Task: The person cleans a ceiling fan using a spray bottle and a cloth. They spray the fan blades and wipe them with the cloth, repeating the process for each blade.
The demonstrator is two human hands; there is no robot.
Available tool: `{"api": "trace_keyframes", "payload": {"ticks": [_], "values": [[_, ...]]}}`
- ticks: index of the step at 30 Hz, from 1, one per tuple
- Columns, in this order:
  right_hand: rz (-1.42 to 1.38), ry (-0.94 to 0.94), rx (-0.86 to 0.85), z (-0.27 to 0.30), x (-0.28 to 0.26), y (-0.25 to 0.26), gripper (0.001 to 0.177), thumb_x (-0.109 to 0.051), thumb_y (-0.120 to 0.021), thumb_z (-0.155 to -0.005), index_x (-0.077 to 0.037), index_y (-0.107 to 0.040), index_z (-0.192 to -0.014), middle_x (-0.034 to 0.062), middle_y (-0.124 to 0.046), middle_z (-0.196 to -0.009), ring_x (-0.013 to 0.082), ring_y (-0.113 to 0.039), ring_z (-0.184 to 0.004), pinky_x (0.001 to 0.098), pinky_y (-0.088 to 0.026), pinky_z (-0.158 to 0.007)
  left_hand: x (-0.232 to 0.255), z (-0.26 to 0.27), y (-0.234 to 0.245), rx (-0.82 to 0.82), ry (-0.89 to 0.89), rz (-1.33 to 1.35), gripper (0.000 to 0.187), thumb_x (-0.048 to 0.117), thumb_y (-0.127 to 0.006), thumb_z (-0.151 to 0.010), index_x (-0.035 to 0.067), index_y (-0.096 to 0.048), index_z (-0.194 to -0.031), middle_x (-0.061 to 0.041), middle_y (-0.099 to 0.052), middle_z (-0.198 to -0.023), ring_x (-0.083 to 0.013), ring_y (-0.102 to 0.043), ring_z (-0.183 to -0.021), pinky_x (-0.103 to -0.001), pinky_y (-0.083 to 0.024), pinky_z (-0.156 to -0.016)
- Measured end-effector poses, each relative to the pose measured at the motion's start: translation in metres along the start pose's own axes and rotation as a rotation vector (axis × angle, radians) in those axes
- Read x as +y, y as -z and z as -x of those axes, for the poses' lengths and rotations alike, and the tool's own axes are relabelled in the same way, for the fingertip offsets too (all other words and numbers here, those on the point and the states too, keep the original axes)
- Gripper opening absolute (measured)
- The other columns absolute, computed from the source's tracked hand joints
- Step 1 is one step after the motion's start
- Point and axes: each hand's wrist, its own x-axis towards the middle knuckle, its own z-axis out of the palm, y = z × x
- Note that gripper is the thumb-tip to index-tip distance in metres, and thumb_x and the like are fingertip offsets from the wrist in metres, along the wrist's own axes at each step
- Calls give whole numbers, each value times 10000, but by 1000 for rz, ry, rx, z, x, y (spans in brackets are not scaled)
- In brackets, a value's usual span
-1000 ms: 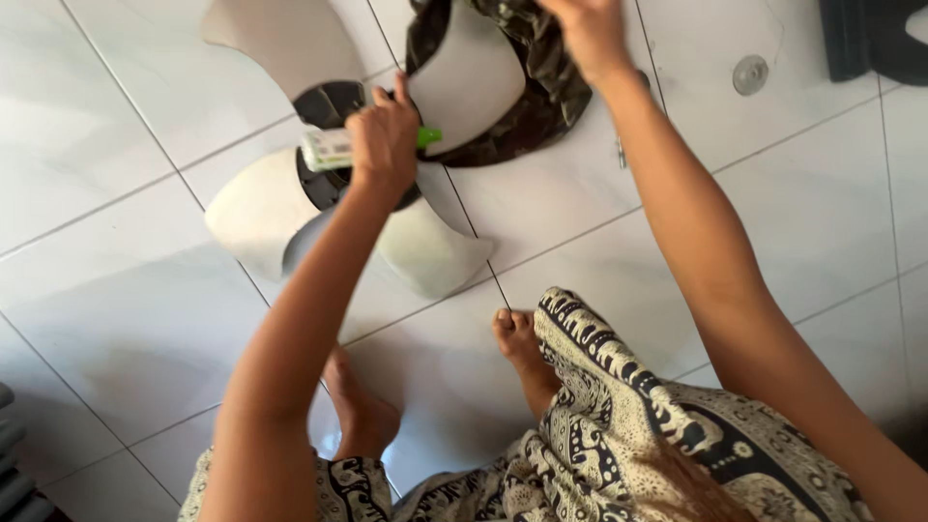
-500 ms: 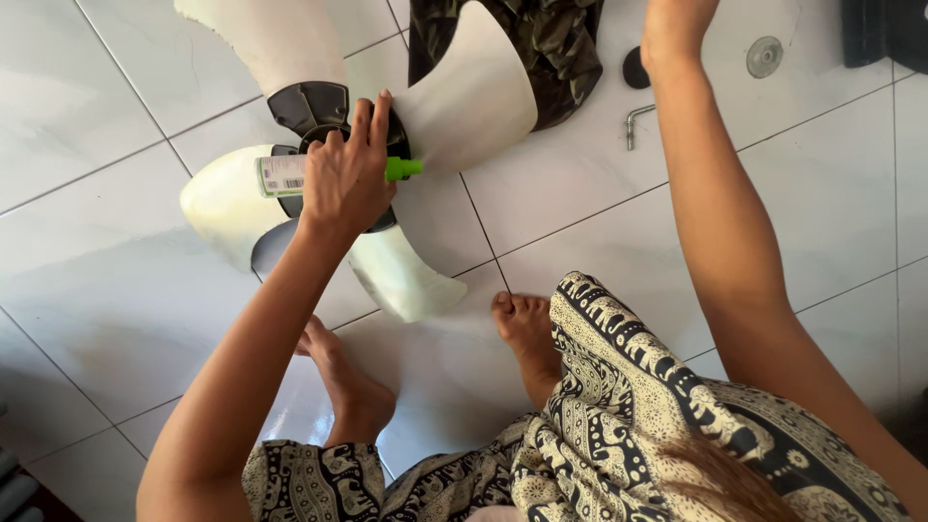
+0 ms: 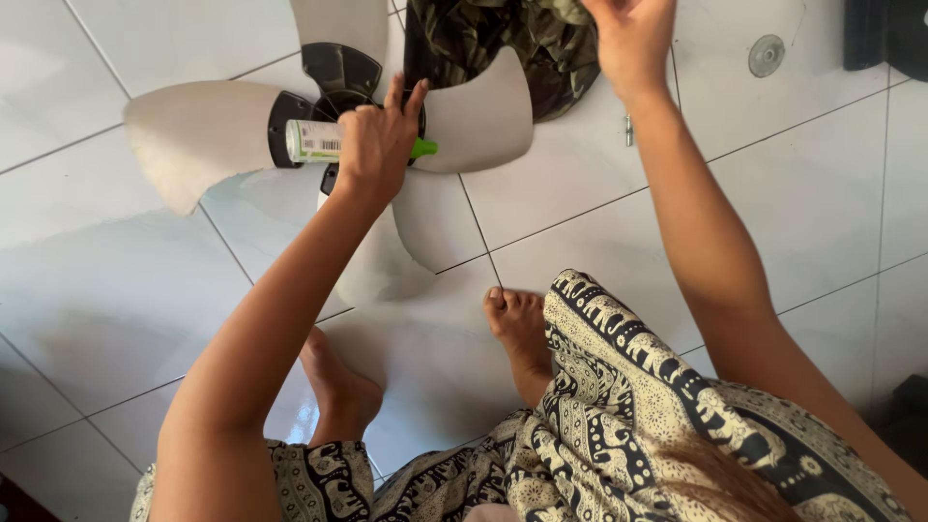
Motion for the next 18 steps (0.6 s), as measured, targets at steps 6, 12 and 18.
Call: {"api": "trace_keyframes", "payload": {"ticks": [6,12,18], "values": [[-38,-68,34,3,-8,-4,369,-76,-835,-1023,-47,-516,-841,-56,-503,-788,85,-466,-741,297,-420,-729,17,-7,49,-159,242,1106,859,814,-590,-830,-19,-739,-976,-143,-747,-744,-215,-712,-658,-288,-529,-681],[42,-141,71,8,1,3,414,-79,-824,-1004,-58,-484,-769,-61,-441,-696,86,-378,-639,308,-332,-635,31,-68,41,-410,450,1733,806,752,-487,-795,-18,-725,-821,-121,-706,-653,-187,-669,-511,-372,-555,-470],[162,-59,113,11,19,15,378,-61,-774,-1027,-42,-488,-780,-58,-464,-703,92,-418,-672,320,-393,-657,35,-84,45,-407,435,1552,734,658,-477,-834,-30,-703,-712,-101,-700,-625,-174,-651,-467,-336,-576,-467]]}}
